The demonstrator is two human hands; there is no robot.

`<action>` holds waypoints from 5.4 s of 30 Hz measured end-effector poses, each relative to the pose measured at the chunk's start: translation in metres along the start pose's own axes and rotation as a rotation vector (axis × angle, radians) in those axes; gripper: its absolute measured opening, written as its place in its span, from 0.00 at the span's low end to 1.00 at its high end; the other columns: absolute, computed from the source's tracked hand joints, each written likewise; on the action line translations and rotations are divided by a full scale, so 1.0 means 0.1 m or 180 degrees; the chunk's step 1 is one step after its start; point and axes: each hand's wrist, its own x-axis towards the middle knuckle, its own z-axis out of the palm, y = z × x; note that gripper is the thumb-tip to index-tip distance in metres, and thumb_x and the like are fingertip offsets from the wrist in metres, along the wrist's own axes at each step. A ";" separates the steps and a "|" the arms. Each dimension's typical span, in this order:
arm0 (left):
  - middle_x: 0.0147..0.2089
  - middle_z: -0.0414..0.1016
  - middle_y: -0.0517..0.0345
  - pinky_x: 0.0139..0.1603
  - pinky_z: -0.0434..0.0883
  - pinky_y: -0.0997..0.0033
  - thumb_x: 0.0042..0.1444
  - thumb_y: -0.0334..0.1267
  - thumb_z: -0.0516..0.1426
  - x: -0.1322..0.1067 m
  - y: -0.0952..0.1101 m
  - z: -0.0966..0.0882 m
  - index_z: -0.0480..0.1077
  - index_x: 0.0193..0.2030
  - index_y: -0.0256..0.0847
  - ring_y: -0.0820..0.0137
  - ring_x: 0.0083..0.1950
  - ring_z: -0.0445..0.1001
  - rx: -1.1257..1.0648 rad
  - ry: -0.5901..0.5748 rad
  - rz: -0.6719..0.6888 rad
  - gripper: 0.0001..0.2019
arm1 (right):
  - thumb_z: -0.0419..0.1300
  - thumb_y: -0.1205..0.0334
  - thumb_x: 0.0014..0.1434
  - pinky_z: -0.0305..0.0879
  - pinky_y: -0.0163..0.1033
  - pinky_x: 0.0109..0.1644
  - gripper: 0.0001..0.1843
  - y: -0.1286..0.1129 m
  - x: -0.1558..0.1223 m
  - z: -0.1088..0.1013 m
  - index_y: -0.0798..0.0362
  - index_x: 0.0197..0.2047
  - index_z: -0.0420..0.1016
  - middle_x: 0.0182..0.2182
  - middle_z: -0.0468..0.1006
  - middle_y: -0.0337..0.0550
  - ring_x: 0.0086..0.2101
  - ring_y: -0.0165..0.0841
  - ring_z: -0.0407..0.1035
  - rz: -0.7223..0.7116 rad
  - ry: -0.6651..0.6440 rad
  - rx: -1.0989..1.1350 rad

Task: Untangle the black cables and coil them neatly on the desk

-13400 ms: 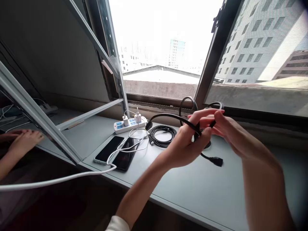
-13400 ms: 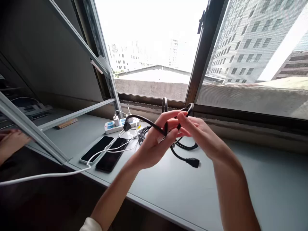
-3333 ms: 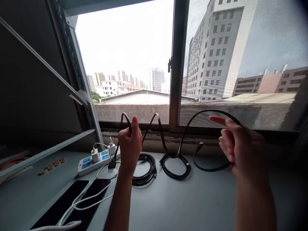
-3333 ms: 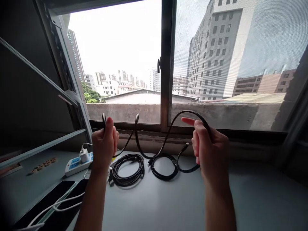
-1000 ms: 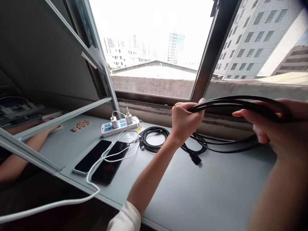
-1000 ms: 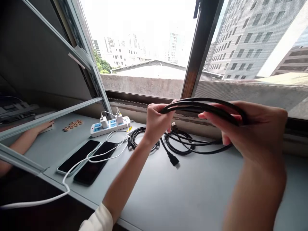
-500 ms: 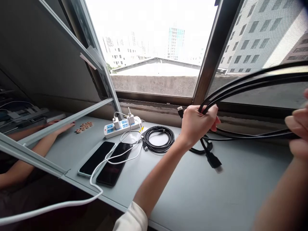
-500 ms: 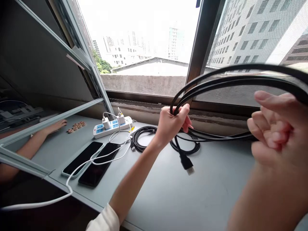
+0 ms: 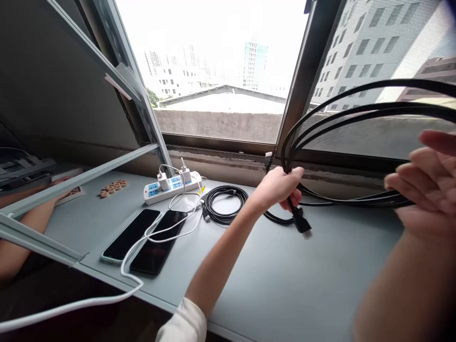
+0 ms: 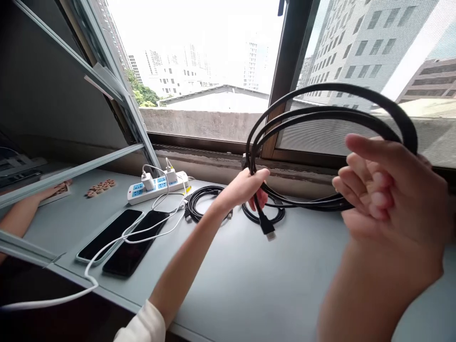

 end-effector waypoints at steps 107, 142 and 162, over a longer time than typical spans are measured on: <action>0.12 0.44 0.70 0.10 0.39 0.76 0.47 0.63 0.54 -0.06 0.17 -0.35 0.47 0.14 0.40 0.83 0.10 0.46 -0.1338 0.1348 0.2613 0.30 | 0.65 0.49 0.51 0.62 0.30 0.26 0.17 -0.04 -0.03 0.43 0.55 0.25 0.72 0.21 0.72 0.37 0.23 0.27 0.67 0.0294 -0.1213 0.0741; 0.15 0.56 0.73 0.21 0.59 0.82 0.44 0.35 0.60 -0.28 -0.35 -0.18 0.56 0.31 0.40 0.81 0.17 0.61 -0.1218 0.0514 0.0559 0.14 | 0.49 0.66 0.65 0.65 0.37 0.35 0.23 0.60 -0.23 0.47 0.44 0.62 0.60 0.41 0.74 0.43 0.36 0.38 0.72 -0.0439 -0.1010 -0.3102; 0.20 0.64 0.66 0.19 0.68 0.72 0.61 0.34 0.48 0.17 -1.45 0.12 0.47 0.56 0.35 0.72 0.16 0.69 -0.0560 0.0813 -0.0555 0.19 | 0.55 0.69 0.50 0.66 0.28 0.19 0.28 1.73 -0.25 0.18 0.55 0.56 0.70 0.37 0.77 0.44 0.22 0.28 0.69 0.1286 -0.1464 -0.2318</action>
